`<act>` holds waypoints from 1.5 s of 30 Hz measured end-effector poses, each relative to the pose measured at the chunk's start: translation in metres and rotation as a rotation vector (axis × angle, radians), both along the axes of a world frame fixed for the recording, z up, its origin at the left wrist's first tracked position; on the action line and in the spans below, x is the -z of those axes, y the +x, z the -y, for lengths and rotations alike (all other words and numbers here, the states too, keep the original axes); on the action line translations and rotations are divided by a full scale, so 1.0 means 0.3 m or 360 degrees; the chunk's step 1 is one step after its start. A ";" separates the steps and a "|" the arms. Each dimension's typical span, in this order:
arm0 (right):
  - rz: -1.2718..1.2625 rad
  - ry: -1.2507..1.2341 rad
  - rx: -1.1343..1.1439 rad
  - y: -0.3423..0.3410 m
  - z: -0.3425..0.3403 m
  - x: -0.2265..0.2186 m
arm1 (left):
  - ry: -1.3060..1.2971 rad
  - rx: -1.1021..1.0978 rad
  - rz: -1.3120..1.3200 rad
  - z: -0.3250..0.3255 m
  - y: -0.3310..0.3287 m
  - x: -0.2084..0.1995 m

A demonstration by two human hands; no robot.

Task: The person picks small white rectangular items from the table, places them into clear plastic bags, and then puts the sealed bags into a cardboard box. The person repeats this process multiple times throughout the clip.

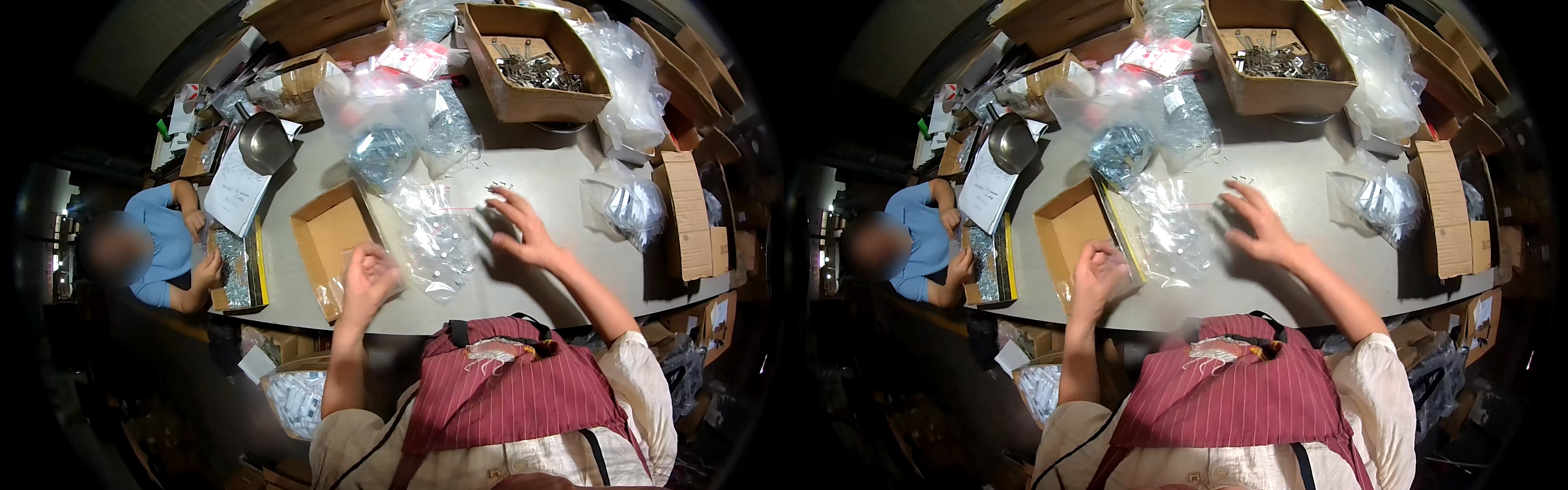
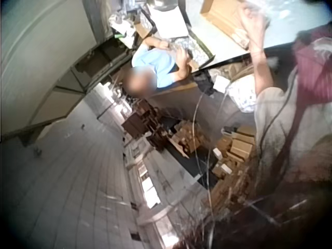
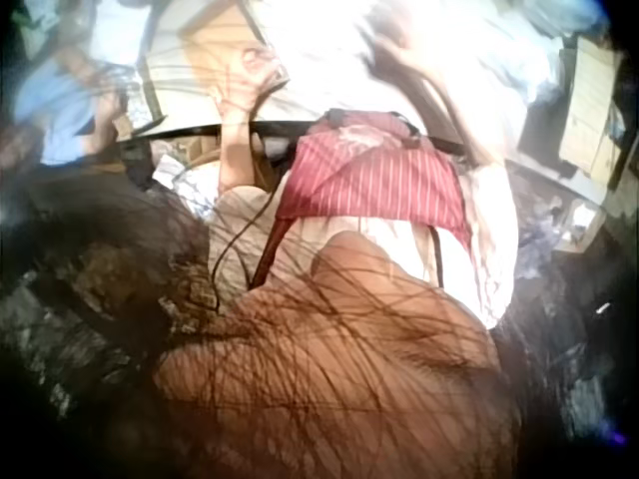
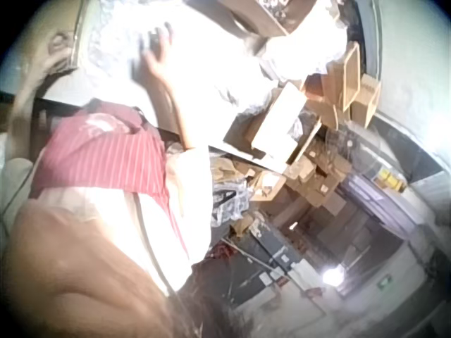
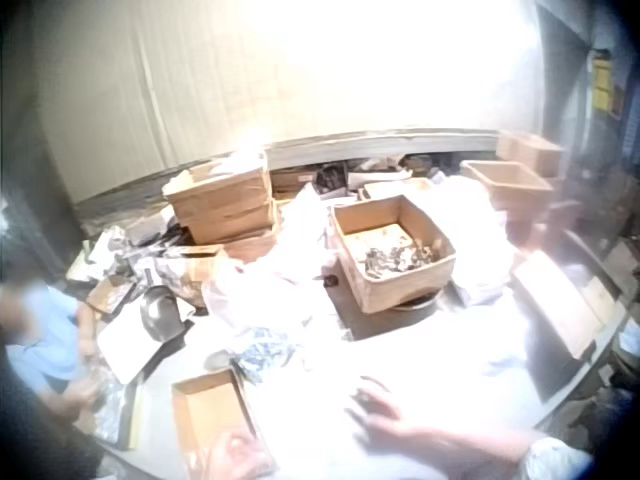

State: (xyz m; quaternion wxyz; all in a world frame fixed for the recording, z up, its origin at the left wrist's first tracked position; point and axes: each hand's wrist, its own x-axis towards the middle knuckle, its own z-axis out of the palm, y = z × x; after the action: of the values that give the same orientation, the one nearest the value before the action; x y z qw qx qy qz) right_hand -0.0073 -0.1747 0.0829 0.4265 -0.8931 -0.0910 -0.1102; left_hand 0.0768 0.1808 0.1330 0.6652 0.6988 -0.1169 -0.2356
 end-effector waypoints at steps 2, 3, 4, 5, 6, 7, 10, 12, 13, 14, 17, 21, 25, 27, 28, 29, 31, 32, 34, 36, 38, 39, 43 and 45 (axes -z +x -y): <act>-0.0157 0.0502 -0.0312 -0.044 -0.108 -0.112 | -0.0079 0.0168 -0.0112 0.100 -0.060 -0.045; -0.0189 0.0501 -0.0440 -0.067 -0.153 -0.139 | -0.0176 0.0217 -0.0199 0.140 -0.088 -0.038; -0.0220 0.0498 -0.0562 -0.084 -0.195 -0.164 | -0.0271 0.0270 -0.0287 0.178 -0.115 -0.030; -0.0071 0.0554 -0.0512 -0.089 -0.246 -0.211 | -0.0361 0.0318 -0.0372 0.199 -0.131 -0.031; -0.0168 0.0535 -0.0402 -0.102 -0.248 -0.189 | -0.0326 0.0295 -0.0310 0.206 -0.137 -0.031; -0.0266 0.0511 -0.0287 -0.109 -0.248 -0.165 | -0.0297 0.0278 -0.0249 0.214 -0.140 -0.022; -0.0369 0.0592 -0.0125 -0.111 -0.223 -0.123 | -0.0219 0.0169 -0.0284 0.178 -0.133 0.011; -0.0277 0.0515 -0.0147 -0.103 -0.207 -0.104 | -0.0128 0.0129 -0.0343 0.131 -0.132 0.067; -0.0420 0.0560 -0.0188 -0.093 -0.200 -0.107 | -0.0100 0.0089 -0.0307 0.126 -0.142 0.064; -0.0334 0.0406 -0.0140 -0.073 -0.179 -0.075 | -0.0076 0.0057 -0.0271 0.128 -0.151 0.049; -0.0294 0.0047 0.0111 0.057 -0.086 0.011 | 0.0122 -0.0020 0.0131 0.128 -0.165 0.032; 0.0015 -0.0302 0.0387 0.251 0.068 0.119 | 0.0256 -0.0079 0.0075 0.143 -0.195 0.006; 0.0134 -0.0608 0.0182 0.314 0.097 0.143 | 0.0174 -0.0107 0.0102 0.159 -0.218 0.045; 0.0128 -0.0663 0.0156 0.315 0.096 0.146 | 0.0170 -0.0126 0.0157 0.152 -0.223 0.074; 0.0087 -0.0620 0.0183 0.309 0.094 0.152 | 0.0168 -0.0137 0.0181 0.151 -0.226 0.084; 0.0046 -0.0578 0.0213 0.303 0.092 0.159 | 0.0140 -0.0149 0.0168 0.151 -0.227 0.095; 0.0020 -0.0547 0.0241 0.291 0.074 0.161 | 0.0087 -0.0164 0.0143 0.151 -0.229 0.116; 0.0006 -0.0529 0.0259 0.283 0.058 0.156 | 0.0056 -0.0180 0.0124 0.155 -0.231 0.131; 0.0082 -0.0586 0.0328 0.269 0.018 0.145 | -0.0007 -0.0192 0.0092 0.180 -0.229 0.142; 0.0146 -0.0606 0.0364 0.260 0.013 0.165 | 0.0031 -0.0119 0.0031 0.206 -0.230 0.119; 0.0164 -0.0626 0.0354 0.250 0.022 0.188 | 0.0093 -0.0073 0.0092 0.231 -0.230 0.073; 0.0195 -0.0600 0.0373 0.239 0.036 0.196 | 0.0129 -0.0056 0.0183 0.247 -0.229 0.050; 0.0217 -0.0629 0.0391 0.149 0.086 0.184 | 0.0372 -0.0001 0.0798 0.250 -0.215 -0.015; 0.0208 -0.0669 0.0400 0.098 0.104 0.189 | 0.0375 0.0018 0.0787 0.240 -0.216 0.003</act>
State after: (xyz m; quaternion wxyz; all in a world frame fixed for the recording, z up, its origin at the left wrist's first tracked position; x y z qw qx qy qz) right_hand 0.0220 -0.2058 0.0261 0.2075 -0.9575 -0.0275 -0.1986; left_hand 0.0121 0.1087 0.1321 0.5291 0.8071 -0.2515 -0.0736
